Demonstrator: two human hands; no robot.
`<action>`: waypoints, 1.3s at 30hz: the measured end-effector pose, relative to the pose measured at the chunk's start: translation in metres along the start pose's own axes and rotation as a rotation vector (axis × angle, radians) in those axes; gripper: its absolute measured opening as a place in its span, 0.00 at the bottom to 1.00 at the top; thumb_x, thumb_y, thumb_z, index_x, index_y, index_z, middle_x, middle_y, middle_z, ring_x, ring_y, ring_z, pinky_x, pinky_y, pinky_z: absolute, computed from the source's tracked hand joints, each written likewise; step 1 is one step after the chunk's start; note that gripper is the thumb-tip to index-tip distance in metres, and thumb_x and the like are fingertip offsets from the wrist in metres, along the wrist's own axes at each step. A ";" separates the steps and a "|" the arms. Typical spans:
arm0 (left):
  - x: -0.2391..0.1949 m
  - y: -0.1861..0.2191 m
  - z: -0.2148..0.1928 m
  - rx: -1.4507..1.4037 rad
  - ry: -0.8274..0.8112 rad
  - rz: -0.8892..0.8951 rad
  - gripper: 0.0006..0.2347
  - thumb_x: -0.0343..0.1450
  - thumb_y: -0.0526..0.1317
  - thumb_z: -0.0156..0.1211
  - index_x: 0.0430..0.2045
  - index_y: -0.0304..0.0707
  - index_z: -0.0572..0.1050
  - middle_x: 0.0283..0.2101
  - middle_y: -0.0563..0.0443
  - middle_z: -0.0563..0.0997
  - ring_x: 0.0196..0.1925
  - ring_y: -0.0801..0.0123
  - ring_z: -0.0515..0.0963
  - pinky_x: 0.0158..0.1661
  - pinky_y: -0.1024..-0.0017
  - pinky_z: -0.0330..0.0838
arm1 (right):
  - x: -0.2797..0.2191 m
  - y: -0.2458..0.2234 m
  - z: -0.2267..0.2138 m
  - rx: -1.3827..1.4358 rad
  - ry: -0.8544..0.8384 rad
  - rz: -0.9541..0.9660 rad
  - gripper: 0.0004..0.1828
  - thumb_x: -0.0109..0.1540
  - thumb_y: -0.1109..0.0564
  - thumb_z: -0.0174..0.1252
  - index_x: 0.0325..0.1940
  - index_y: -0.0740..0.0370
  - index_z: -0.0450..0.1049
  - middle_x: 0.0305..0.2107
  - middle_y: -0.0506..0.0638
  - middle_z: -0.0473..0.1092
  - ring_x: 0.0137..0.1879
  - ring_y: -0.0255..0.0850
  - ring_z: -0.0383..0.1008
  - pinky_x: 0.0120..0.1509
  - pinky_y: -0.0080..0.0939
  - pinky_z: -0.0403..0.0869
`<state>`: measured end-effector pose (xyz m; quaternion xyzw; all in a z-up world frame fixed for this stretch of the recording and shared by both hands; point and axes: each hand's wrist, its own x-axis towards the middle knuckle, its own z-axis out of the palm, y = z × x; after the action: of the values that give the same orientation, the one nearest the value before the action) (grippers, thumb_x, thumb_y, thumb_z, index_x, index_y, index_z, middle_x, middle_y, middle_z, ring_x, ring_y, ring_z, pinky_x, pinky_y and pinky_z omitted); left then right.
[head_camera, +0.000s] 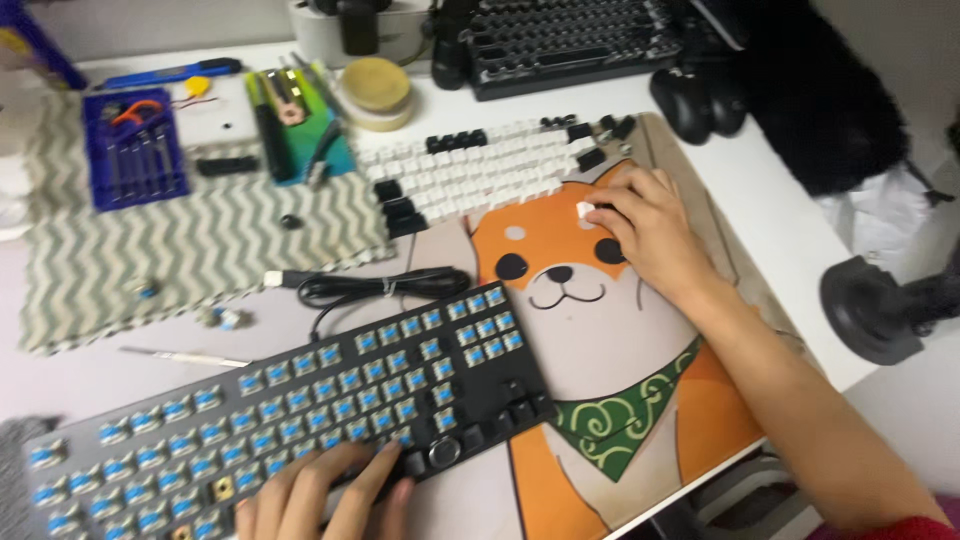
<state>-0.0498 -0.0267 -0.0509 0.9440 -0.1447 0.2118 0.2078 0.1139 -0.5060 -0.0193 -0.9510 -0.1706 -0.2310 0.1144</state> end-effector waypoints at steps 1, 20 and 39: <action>-0.008 -0.005 0.009 0.040 -0.005 -0.029 0.13 0.71 0.63 0.68 0.46 0.79 0.90 0.48 0.76 0.87 0.48 0.68 0.84 0.51 0.56 0.73 | 0.003 0.003 0.001 0.004 0.018 0.012 0.11 0.78 0.52 0.65 0.59 0.58 0.88 0.50 0.49 0.76 0.58 0.51 0.69 0.67 0.51 0.68; -0.035 -0.063 0.064 -0.024 0.048 0.284 0.19 0.73 0.61 0.68 0.57 0.69 0.86 0.42 0.68 0.86 0.33 0.70 0.84 0.39 0.65 0.82 | 0.019 -0.010 0.003 0.158 0.153 0.040 0.10 0.74 0.69 0.70 0.61 0.72 0.86 0.55 0.59 0.76 0.60 0.52 0.81 0.69 0.48 0.82; 0.011 -0.031 -0.031 -0.216 0.138 0.250 0.13 0.77 0.49 0.70 0.54 0.57 0.85 0.53 0.56 0.88 0.51 0.62 0.89 0.51 0.63 0.79 | 0.015 0.018 0.031 0.137 0.205 0.036 0.08 0.74 0.66 0.79 0.57 0.70 0.89 0.53 0.62 0.78 0.59 0.53 0.81 0.69 0.50 0.78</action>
<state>-0.0397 0.0123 -0.0312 0.8741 -0.2682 0.2832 0.2895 0.1453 -0.5092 -0.0412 -0.9152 -0.1561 -0.3128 0.2004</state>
